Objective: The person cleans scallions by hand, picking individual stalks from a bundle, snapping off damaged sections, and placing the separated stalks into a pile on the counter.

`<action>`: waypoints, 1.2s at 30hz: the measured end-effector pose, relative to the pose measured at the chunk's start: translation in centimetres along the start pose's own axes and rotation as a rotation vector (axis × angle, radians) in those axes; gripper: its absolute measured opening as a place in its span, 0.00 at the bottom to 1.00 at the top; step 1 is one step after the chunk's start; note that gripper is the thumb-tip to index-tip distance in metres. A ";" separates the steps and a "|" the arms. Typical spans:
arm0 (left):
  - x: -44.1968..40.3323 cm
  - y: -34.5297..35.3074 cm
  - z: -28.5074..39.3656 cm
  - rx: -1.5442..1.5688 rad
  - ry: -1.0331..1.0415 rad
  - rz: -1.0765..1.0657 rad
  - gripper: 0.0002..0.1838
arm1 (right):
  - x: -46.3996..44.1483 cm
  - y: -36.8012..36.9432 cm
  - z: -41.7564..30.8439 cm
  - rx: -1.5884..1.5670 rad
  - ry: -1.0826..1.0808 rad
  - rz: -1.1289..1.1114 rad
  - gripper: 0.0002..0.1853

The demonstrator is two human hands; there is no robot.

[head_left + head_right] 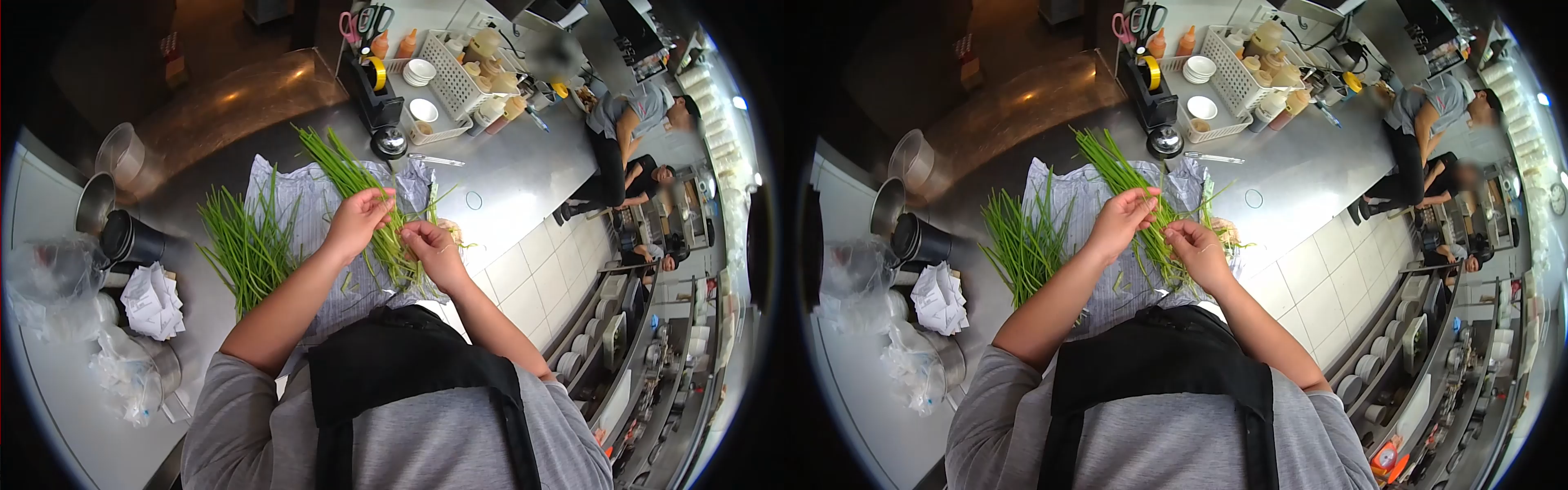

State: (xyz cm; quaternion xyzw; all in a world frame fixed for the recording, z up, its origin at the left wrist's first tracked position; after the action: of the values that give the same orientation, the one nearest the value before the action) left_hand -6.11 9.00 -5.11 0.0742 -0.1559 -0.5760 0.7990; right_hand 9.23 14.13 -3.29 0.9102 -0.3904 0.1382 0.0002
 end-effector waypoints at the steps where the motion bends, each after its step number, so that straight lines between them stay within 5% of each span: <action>1: -0.1 0.1 -0.1 -0.007 0.004 -0.015 0.15 | 0.2 -0.1 0.0 -0.044 0.013 -0.008 0.08; 9: 1.0 2.8 -1.4 0.216 -0.199 -0.191 0.15 | 1.3 -1.6 0.6 -0.085 -0.159 0.106 0.07; 13: 1.5 2.9 -1.5 0.163 -0.154 -0.214 0.18 | 2.2 -1.6 2.4 -0.069 0.006 0.013 0.07; 15: 1.8 3.1 -0.7 0.272 -0.181 -0.042 0.21 | 2.2 -1.8 2.7 -0.116 -0.034 0.061 0.08; 25: -0.8 -3.1 -3.2 0.045 0.011 0.206 0.16 | 3.0 -5.9 -4.0 -0.295 -0.227 0.285 0.08; 27: 0.5 -1.4 -0.7 -0.354 0.352 0.234 0.15 | 2.9 -6.0 -5.1 -0.322 -0.231 0.268 0.08; 31: 3.7 4.0 3.7 -0.366 0.498 0.021 0.10 | 2.0 -5.1 -5.5 -0.270 -0.185 0.249 0.09; 36: 3.7 5.3 2.2 -0.263 0.231 -0.198 0.10 | 1.9 -3.4 -6.1 -0.309 -0.217 0.164 0.09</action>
State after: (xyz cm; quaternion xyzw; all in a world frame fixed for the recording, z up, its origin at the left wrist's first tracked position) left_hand -1.08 7.40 -0.85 0.0499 0.0214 -0.6546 0.7540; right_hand 11.35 15.80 3.46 0.8742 -0.4773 -0.0226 0.0865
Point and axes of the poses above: each hand's wrist, its own x-axis away from the middle knuckle, its own y-axis out of the palm, z = x × y, the point moved 4 cm from there along -x, towards the middle knuckle
